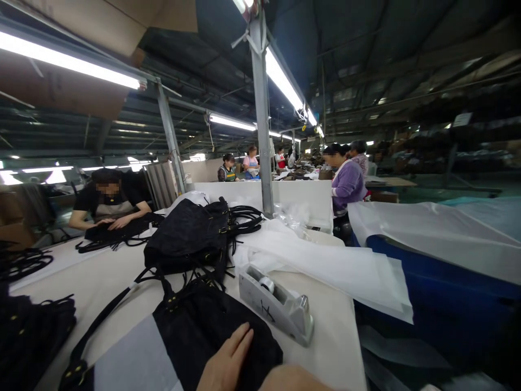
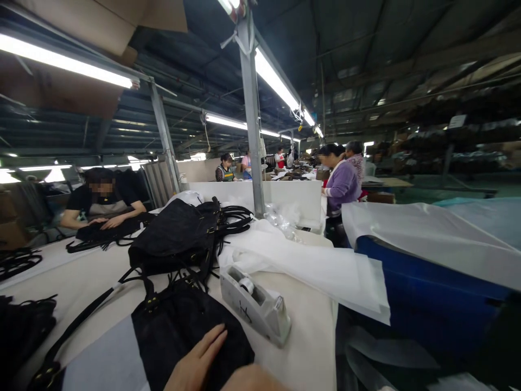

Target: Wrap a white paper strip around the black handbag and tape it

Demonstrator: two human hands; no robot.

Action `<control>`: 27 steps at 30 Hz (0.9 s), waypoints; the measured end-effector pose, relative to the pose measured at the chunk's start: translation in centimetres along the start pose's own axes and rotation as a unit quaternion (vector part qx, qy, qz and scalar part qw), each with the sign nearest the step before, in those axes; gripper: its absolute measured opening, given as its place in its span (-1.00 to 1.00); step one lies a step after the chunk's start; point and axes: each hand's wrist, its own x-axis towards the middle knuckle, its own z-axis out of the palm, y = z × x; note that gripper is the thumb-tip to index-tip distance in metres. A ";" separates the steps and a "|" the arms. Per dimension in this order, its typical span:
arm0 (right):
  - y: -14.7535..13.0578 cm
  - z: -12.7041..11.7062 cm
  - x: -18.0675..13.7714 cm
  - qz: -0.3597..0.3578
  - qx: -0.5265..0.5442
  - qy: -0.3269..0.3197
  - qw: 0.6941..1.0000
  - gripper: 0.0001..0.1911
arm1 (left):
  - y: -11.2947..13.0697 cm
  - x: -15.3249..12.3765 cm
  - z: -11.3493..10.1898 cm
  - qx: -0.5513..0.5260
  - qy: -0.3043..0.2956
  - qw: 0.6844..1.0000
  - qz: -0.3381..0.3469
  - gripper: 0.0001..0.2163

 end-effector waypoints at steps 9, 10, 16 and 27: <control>4.0 -3.2 3.6 0.459 0.253 -0.024 0.851 -0.74 | 1.3 0.0 -1.4 -0.168 0.041 0.984 0.034 -0.33; 4.3 -2.7 3.5 0.485 0.293 -0.027 0.823 -0.73 | 1.8 -0.1 -1.9 -0.184 0.057 0.981 0.025 -0.37; 6.5 -2.1 4.5 0.358 0.309 -0.165 0.866 -0.78 | 4.0 -0.2 -4.9 -0.218 0.207 0.952 -0.050 -0.79; 9.2 2.2 8.7 0.178 0.162 -0.230 0.943 -0.69 | 2.4 -0.9 -1.5 -0.164 0.277 0.947 -0.021 -0.72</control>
